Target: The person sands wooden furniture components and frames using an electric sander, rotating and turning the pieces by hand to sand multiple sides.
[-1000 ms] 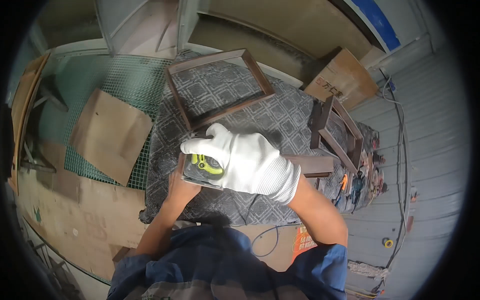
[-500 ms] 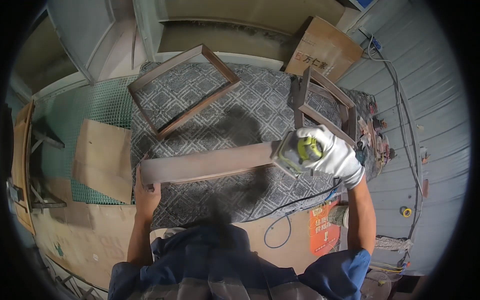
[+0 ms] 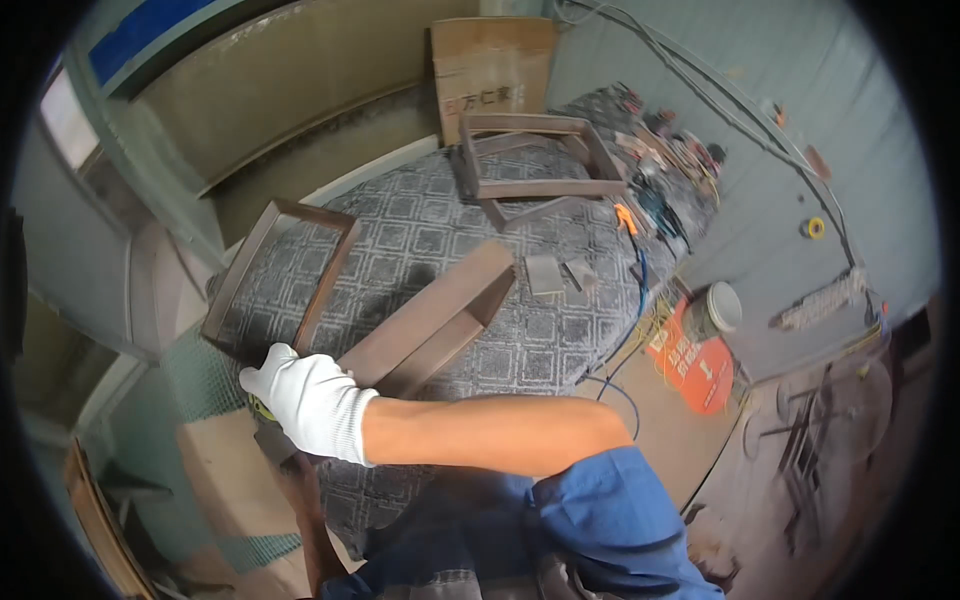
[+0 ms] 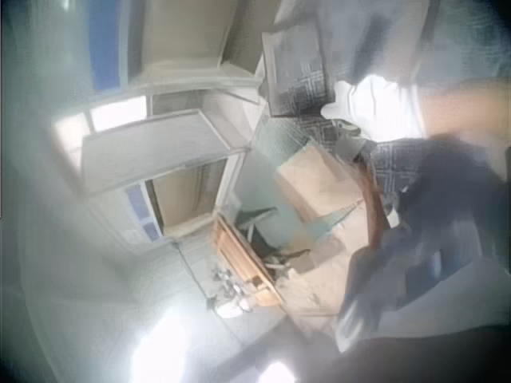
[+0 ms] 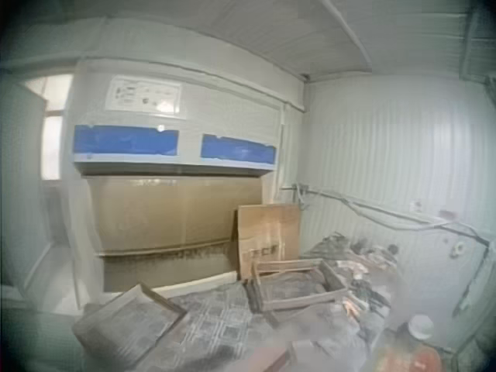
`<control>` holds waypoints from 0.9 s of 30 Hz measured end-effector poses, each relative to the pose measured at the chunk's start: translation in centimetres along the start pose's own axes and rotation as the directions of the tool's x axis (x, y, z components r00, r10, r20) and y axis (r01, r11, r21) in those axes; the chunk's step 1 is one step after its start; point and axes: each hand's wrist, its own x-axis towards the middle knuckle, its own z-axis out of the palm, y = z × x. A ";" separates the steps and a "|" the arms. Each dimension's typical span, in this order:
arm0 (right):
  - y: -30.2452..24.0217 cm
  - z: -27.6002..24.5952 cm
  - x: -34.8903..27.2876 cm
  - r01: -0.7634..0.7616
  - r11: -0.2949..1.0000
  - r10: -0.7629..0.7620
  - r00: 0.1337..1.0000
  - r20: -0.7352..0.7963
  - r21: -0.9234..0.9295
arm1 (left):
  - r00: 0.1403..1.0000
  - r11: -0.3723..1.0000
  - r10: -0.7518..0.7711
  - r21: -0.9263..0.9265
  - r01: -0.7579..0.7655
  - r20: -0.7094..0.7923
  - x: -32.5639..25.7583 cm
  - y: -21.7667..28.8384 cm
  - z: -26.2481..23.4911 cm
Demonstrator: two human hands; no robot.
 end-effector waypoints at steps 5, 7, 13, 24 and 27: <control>5.9 -6.3 -3.1 -0.257 0.964 0.254 0.966 -0.056 -0.069 | 0.992 0.990 0.126 0.058 -0.126 0.004 1.0 4.0 -0.4; 10.0 -9.4 -5.2 -0.383 0.906 0.370 0.923 -0.102 -0.180 | 0.994 0.994 0.106 -0.032 -0.106 0.000 1.3 4.8 -0.5; 20.8 -17.2 -11.8 -0.650 0.711 0.514 0.740 -0.434 -0.268 | 0.952 0.952 0.306 -0.005 -0.306 0.014 2.7 3.4 -1.2; 20.3 -20.2 -23.1 -0.570 0.777 0.616 0.598 -0.512 0.268 | 0.778 0.721 0.554 0.297 -0.626 0.295 7.3 39.1 -0.1; 17.5 -21.6 -23.1 -0.456 0.851 0.523 0.698 -0.489 0.259 | 0.621 0.551 0.698 0.287 -0.783 0.356 8.4 37.9 6.9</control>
